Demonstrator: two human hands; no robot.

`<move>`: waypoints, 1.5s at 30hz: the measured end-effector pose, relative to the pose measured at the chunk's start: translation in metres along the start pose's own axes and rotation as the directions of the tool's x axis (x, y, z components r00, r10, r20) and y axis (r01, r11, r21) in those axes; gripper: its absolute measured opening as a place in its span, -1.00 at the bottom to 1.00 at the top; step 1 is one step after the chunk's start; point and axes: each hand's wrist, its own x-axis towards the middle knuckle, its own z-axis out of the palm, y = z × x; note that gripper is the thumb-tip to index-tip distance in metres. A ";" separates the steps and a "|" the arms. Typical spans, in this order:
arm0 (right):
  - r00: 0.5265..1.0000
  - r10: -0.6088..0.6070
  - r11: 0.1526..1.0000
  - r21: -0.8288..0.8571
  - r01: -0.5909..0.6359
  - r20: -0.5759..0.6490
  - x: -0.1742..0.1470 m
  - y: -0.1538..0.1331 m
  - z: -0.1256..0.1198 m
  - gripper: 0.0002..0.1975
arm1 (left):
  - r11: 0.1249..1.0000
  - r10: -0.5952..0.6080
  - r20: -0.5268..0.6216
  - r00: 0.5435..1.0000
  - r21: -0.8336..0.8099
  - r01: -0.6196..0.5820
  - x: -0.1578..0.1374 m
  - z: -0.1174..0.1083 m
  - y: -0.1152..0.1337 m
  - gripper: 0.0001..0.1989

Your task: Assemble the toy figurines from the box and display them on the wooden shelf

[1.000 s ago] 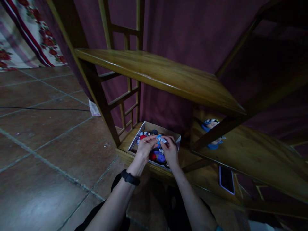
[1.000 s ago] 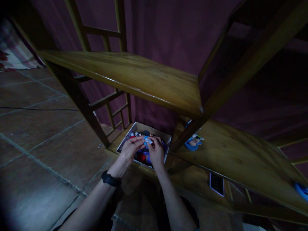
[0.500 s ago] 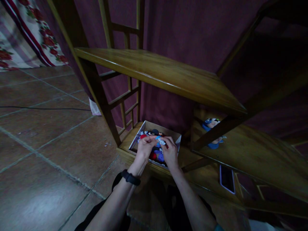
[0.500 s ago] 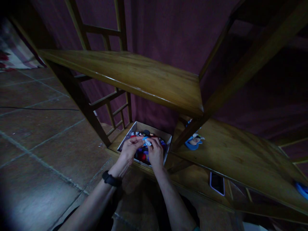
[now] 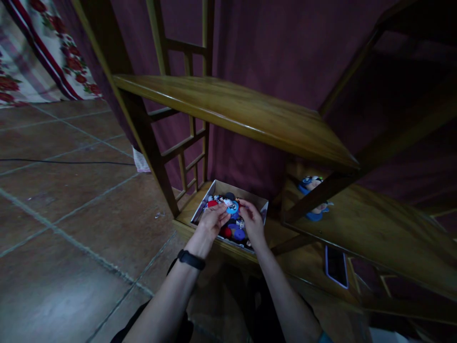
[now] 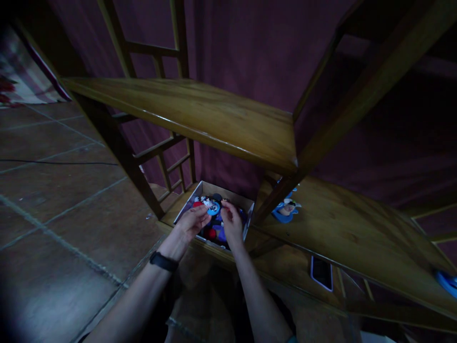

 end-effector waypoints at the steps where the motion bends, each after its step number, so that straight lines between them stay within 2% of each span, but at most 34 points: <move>1: 0.998 0.060 0.997 0.057 -0.061 0.012 0.000 -0.001 0.000 -0.73 | 1.000 -0.016 0.018 1.000 -0.002 0.016 0.000 0.000 0.000 -0.93; 4: 0.986 0.161 0.966 0.198 -0.165 0.039 -0.001 -0.002 0.001 -0.70 | 1.000 -0.030 0.077 0.997 0.002 0.030 -0.004 0.001 0.001 -0.85; 8: 0.979 0.178 0.931 0.305 -0.200 0.097 0.000 -0.004 0.000 -0.73 | 1.000 -0.023 0.154 0.988 0.023 0.019 -0.010 0.004 0.005 -0.80; 15: 0.966 0.207 0.914 0.321 -0.248 0.156 0.002 -0.011 -0.008 -0.78 | 0.992 -0.048 0.237 0.970 0.123 0.020 -0.011 0.003 0.009 -0.76; 24: 0.930 0.320 0.858 0.361 -0.365 0.181 0.000 -0.018 -0.012 -0.75 | 0.981 -0.010 0.182 0.983 0.194 -0.026 -0.014 0.006 0.007 -0.77; 30: 0.894 0.405 0.801 0.399 -0.447 0.190 0.002 -0.004 -0.010 -0.73 | 0.979 -0.004 0.079 0.997 0.204 -0.013 -0.010 0.007 0.001 -0.84; 35: 0.859 0.479 0.708 0.499 -0.500 0.181 0.002 0.007 -0.002 -0.79 | 0.988 -0.043 -0.010 0.999 0.147 0.044 -0.006 0.006 -0.003 -0.92; 41: 0.857 0.481 0.684 0.533 -0.498 0.185 0.004 0.012 -0.003 -0.80 | 0.990 -0.088 0.016 0.996 0.109 0.086 -0.007 0.006 0.000 -0.95; 45: 0.875 0.451 0.705 0.531 -0.470 0.177 0.005 0.011 -0.006 -0.79 | 0.992 -0.078 0.095 0.992 0.110 0.067 -0.007 0.006 0.003 -0.83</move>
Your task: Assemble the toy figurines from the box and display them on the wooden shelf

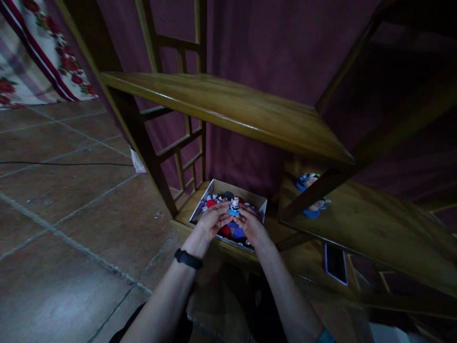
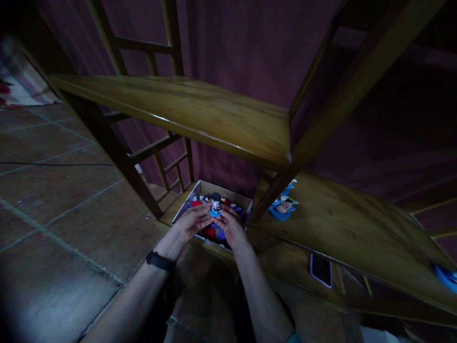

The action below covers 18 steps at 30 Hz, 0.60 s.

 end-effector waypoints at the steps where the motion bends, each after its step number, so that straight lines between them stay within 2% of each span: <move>1: 1.000 -0.007 1.000 -0.001 0.007 0.009 0.000 0.000 0.000 -0.78 | 1.000 0.011 0.010 1.000 0.002 -0.011 0.000 -0.001 0.000 -0.81; 5: 0.999 -0.029 0.999 -0.020 0.029 0.038 -0.003 -0.001 0.003 -0.74 | 0.999 0.041 0.010 0.999 0.013 -0.041 0.002 -0.003 0.001 -0.80; 13: 0.998 -0.068 0.996 -0.064 0.069 0.007 -0.005 0.000 0.005 -0.72 | 0.994 0.109 -0.060 0.992 0.037 -0.107 0.005 -0.001 -0.005 -0.81; 18: 0.995 -0.096 0.994 -0.061 0.095 -0.014 -0.005 0.001 0.007 -0.71 | 0.995 0.098 -0.068 0.993 0.003 -0.098 0.003 0.001 -0.006 -0.82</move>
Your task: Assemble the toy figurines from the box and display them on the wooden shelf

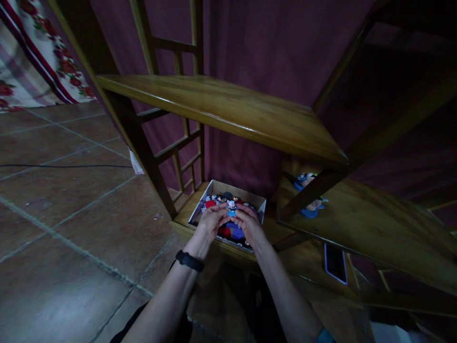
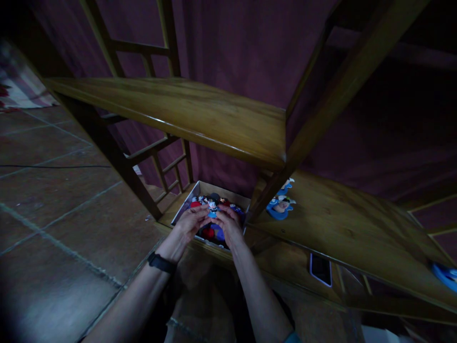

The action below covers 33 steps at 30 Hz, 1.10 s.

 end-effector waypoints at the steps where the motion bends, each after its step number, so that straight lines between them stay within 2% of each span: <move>1: 1.000 -0.006 1.000 0.008 0.006 0.001 0.001 0.000 0.000 -0.71 | 1.000 -0.008 0.017 1.000 -0.007 0.008 -0.001 0.000 0.001 -0.81; 6: 1.000 -0.008 1.000 0.011 0.008 0.020 0.002 0.001 -0.001 -0.72 | 1.000 -0.016 0.090 0.996 0.005 0.016 -0.003 0.001 0.003 -0.75; 15: 0.998 -0.036 0.999 -0.034 0.038 0.049 0.001 0.002 -0.001 -0.71 | 0.995 0.062 0.056 0.996 0.073 -0.066 -0.005 0.007 0.002 -0.74; 27: 0.999 -0.040 0.998 -0.037 0.041 0.012 0.002 0.008 -0.003 -0.72 | 0.974 0.199 -0.001 0.980 0.109 -0.198 -0.004 0.010 -0.009 -0.71; 29: 0.999 -0.045 0.999 -0.026 0.045 0.008 0.002 0.005 -0.001 -0.72 | 0.980 0.175 0.014 0.984 0.087 -0.176 -0.005 0.010 -0.006 -0.73; 33: 0.998 -0.055 0.998 0.007 0.054 0.024 -0.001 -0.004 0.000 -0.73 | 0.997 0.072 0.127 0.989 0.011 -0.074 -0.004 0.006 0.002 -0.79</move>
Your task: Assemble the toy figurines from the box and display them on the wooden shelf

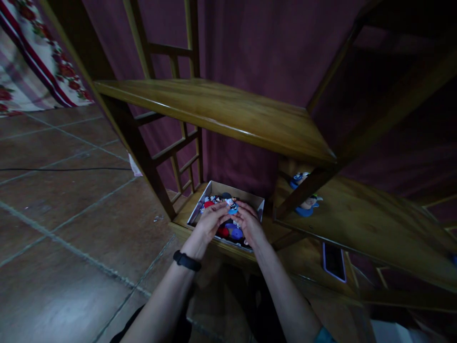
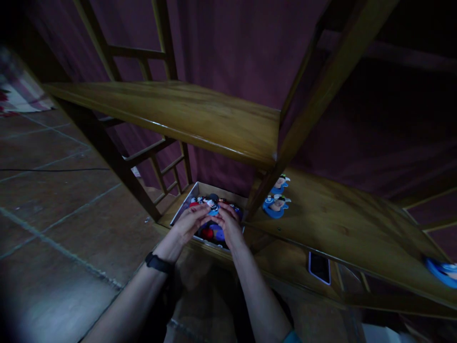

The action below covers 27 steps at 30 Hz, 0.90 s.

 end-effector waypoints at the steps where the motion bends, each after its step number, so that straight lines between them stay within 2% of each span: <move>1: 1.000 0.009 1.000 0.004 -0.009 0.009 -0.001 -0.002 0.000 -0.72 | 1.000 -0.015 0.011 1.000 -0.019 0.015 0.000 -0.002 0.002 -0.80; 5: 0.999 0.038 0.999 0.015 -0.038 0.022 -0.008 -0.005 -0.001 -0.69 | 0.999 -0.030 0.012 0.999 -0.045 0.030 -0.006 -0.006 0.003 -0.79; 10: 0.996 0.062 0.997 0.048 -0.064 0.058 -0.024 -0.008 0.003 -0.67 | 0.998 -0.002 0.029 1.000 -0.056 0.004 -0.029 -0.006 0.004 -0.74; 15: 0.991 0.071 0.986 0.141 -0.087 0.113 -0.047 -0.018 0.017 -0.71 | 0.997 0.050 0.000 0.999 -0.058 -0.050 -0.057 0.001 0.012 -0.69; 19: 0.990 0.066 0.981 0.175 -0.088 0.127 -0.073 -0.031 0.032 -0.73 | 0.989 0.135 0.007 0.991 -0.068 -0.134 -0.084 0.012 0.018 -0.64; 24: 0.988 -0.009 0.994 0.105 -0.007 0.155 -0.112 -0.043 0.047 -0.70 | 0.968 0.243 0.015 0.970 -0.069 -0.242 -0.124 0.024 0.014 -0.55; 27: 0.987 -0.058 0.998 -0.009 0.060 0.152 -0.134 -0.050 0.050 -0.68 | 0.948 0.316 -0.040 0.948 -0.028 -0.317 -0.148 0.032 0.012 -0.56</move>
